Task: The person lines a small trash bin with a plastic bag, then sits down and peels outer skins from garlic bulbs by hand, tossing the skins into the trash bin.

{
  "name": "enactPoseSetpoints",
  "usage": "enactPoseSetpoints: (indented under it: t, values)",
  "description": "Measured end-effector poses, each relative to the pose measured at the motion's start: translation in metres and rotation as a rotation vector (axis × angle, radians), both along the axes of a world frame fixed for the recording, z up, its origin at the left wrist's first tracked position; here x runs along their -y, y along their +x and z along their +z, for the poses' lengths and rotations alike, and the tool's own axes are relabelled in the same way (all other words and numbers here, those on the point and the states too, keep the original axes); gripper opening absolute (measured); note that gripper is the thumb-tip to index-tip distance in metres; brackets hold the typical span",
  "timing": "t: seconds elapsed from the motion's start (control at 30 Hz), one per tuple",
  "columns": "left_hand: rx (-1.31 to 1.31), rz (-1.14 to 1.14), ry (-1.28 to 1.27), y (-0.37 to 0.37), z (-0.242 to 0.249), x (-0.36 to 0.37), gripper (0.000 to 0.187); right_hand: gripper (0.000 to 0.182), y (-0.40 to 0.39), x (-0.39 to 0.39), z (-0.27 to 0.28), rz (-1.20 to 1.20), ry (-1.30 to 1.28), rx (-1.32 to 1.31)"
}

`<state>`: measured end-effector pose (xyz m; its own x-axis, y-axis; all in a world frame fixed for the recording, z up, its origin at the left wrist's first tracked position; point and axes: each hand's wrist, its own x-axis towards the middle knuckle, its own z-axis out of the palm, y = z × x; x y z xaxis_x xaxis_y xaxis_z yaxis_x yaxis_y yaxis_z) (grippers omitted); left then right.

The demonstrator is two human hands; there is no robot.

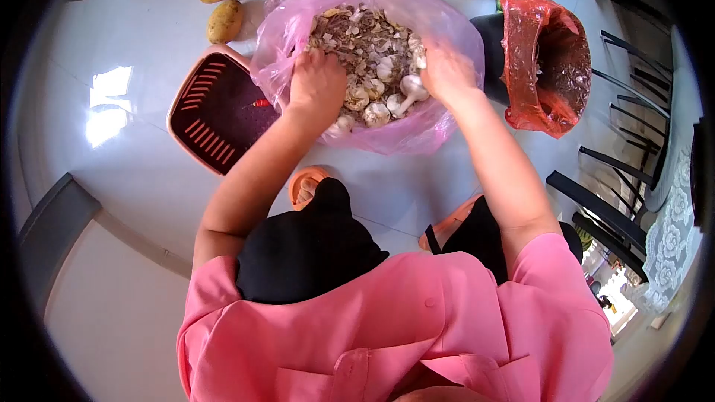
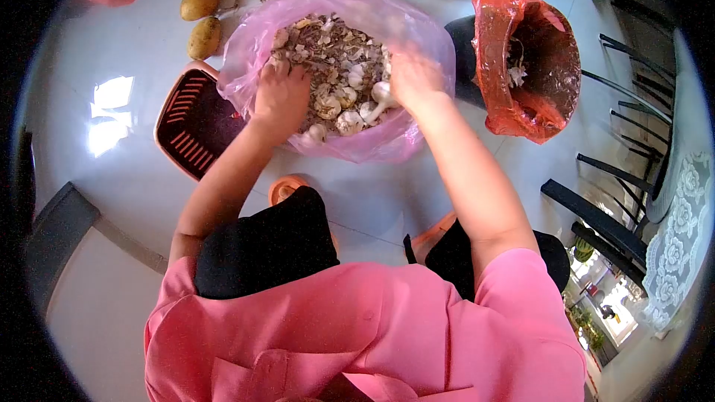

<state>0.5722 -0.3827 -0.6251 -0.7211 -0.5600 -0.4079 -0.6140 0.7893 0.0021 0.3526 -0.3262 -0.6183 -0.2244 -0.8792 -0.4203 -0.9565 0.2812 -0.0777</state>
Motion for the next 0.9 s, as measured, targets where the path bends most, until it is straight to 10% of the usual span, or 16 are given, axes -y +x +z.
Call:
enactPoseSetpoints:
  t: [0.07, 0.27, 0.57, 0.9]
  values:
    - [0.065, 0.001, -0.053, -0.002, -0.004, -0.012, 0.021, 0.044, -0.007, 0.005, 0.004, 0.064, 0.275, -0.098]
    - [0.269, -0.120, 0.124, -0.020, 0.006, -0.017, 0.019, 0.029, 0.007, 0.021, 0.003, 0.117, -0.144, 0.326]
    - [-0.188, 0.053, -0.125, -0.030, -0.020, 0.040, 0.063, 0.027, 0.034, 0.071, -0.016, 0.237, 0.401, -0.075]
    - [-0.023, 0.175, 0.133, -0.053, -0.049, 0.068, 0.065, 0.031, 0.021, 0.074, -0.045, 0.210, 0.231, -0.101]
